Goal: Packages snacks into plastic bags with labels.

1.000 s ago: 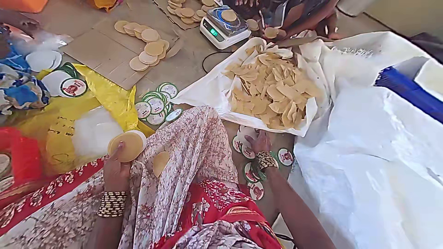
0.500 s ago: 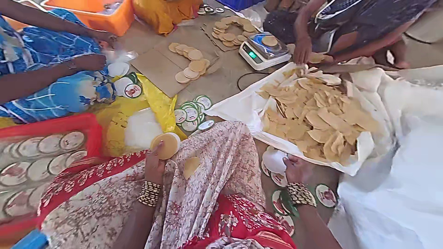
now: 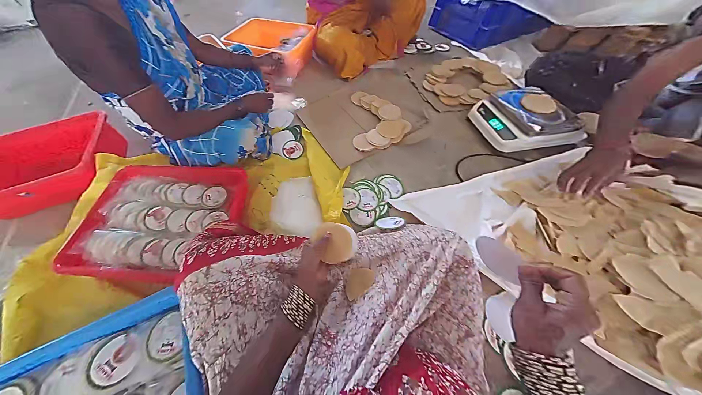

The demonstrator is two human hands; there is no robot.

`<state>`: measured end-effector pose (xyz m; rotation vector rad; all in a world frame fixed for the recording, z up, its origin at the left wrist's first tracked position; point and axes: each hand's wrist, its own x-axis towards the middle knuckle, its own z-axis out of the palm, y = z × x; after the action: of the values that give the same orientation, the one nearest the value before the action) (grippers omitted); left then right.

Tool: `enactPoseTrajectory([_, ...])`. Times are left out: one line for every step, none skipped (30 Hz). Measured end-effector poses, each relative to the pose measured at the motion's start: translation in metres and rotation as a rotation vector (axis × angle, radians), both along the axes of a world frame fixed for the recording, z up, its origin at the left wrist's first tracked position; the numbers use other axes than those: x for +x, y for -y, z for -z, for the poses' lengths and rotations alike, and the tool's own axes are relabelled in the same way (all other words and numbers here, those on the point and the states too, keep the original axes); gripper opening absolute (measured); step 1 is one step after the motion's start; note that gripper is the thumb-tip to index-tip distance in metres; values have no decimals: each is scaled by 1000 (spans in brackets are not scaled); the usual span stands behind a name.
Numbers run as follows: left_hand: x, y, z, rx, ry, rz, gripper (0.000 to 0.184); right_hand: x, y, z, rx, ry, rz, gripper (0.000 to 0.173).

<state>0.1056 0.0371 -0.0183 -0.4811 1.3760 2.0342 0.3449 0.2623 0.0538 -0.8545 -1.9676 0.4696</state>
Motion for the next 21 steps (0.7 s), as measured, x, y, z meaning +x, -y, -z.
enactPoseTrajectory([10, 0, -6, 27, 6, 23, 32, -18, 9, -5, 50, -33, -103, 34])
enactPoseTrajectory([21, -1, -12, 58, 16, 42, 30, -34, 20, -9, 84, -40, -193, 32])
enactPoseTrajectory([31, -2, -19, 82, 44, 47, 31, -51, 32, -11, 104, -45, -271, 29])
enactPoseTrajectory([40, -3, -25, 100, 77, 33, 30, -65, 44, -10, 117, -49, -353, 27])
enactPoseTrajectory([46, -4, -31, 129, 96, 23, 29, -77, 54, -7, 140, -59, -429, 25])
enactPoseTrajectory([52, -4, -35, 164, 108, 11, 28, -87, 65, -2, 178, -54, -497, 24])
enactPoseTrajectory([56, -3, -39, 209, 112, 3, 28, -93, 75, 4, 235, -55, -557, 23])
enactPoseTrajectory([59, -2, -42, 265, 107, 6, 32, -98, 84, 11, 287, -65, -613, 22])
enactPoseTrajectory([61, 1, -44, 330, 101, 15, 39, -99, 91, 18, 327, -63, -663, 21])
enactPoseTrajectory([62, 5, -45, 380, 103, 18, 42, -98, 97, 24, 354, -55, -696, 19])
enactPoseTrajectory([63, 7, -47, 409, 105, 14, 41, -95, 102, 29, 361, -44, -716, 16])
enactPoseTrajectory([64, 9, -50, 412, 108, 3, 36, -90, 105, 31, 358, -29, -730, 14])
enactPoseTrajectory([65, 10, -52, 392, 112, -11, 30, -85, 107, 33, 352, -15, -741, 12])
enactPoseTrajectory([67, 10, -55, 356, 115, -19, 26, -80, 108, 35, 344, -10, -752, 12])
enactPoseTrajectory([68, 10, -56, 328, 119, -20, 24, -75, 108, 35, 331, -6, -771, 12])
enactPoseTrajectory([70, 10, -56, 309, 123, -24, 22, -71, 106, 35, 309, -6, -789, 14])
enactPoseTrajectory([72, 9, -55, 298, 124, -31, 22, -67, 105, 33, 272, -15, -805, 17])
enactPoseTrajectory([74, 8, -54, 292, 121, -41, 22, -64, 104, 30, 231, -31, -807, 19])
enactPoseTrajectory([75, 7, -54, 289, 116, -49, 22, -62, 103, 26, 193, -52, -795, 20])
enactPoseTrajectory([77, 7, -54, 283, 110, -55, 22, -61, 102, 22, 168, -71, -776, 21])
enactPoseTrajectory([78, 7, -55, 281, 102, -57, 21, -60, 100, 17, 134, -88, -754, 22])
